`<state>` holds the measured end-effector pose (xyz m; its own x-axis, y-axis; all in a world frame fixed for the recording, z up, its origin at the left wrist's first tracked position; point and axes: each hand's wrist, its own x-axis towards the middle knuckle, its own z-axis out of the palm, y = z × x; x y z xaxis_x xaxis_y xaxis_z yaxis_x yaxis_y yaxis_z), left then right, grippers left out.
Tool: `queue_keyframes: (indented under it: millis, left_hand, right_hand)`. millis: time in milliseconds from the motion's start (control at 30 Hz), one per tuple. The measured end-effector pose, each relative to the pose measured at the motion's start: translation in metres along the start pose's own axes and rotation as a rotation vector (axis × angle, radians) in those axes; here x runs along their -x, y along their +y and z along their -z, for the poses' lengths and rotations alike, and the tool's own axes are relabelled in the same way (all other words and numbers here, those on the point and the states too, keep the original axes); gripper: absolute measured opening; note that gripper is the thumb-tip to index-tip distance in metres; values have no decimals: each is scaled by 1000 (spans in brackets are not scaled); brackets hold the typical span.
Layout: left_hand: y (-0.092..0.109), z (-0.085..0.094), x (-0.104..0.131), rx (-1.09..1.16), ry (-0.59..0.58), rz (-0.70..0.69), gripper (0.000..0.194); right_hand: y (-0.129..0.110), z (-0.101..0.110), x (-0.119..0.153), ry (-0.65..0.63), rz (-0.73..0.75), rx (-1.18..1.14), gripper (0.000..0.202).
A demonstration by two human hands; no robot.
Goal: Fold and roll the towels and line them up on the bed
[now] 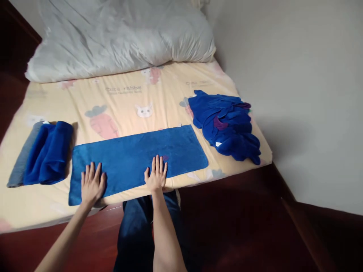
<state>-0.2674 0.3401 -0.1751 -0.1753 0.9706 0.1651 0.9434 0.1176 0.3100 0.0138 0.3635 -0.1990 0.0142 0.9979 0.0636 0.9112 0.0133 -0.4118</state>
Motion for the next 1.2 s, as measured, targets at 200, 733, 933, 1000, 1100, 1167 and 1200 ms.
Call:
queue_keyframes:
  millis: [200, 733, 933, 1000, 1100, 1167, 1200]
  left_hand:
    - [13, -7, 55, 85, 196, 97, 62]
    - [-5, -20, 54, 125, 319, 109, 63]
    - [-12, -28, 57, 155, 341, 99, 69]
    - [-14, -30, 57, 153, 346, 100, 69]
    - [-16, -32, 58, 135, 344, 90, 69]
    - [-17, -33, 58, 128, 343, 83, 68]
    - [-17, -33, 58, 130, 342, 82, 68]
  right_hand:
    - [-1, 1, 1, 56, 21, 4, 65]
    - [-6, 11, 5, -15, 47, 61, 58]
    - [18, 22, -23, -109, 315, 116, 56]
    - [33, 28, -54, -147, 388, 139, 55]
    - [65, 36, -110, -142, 303, 197, 57]
    - [92, 40, -144, -108, 194, 243, 59]
    - [105, 42, -158, -88, 152, 265, 59]
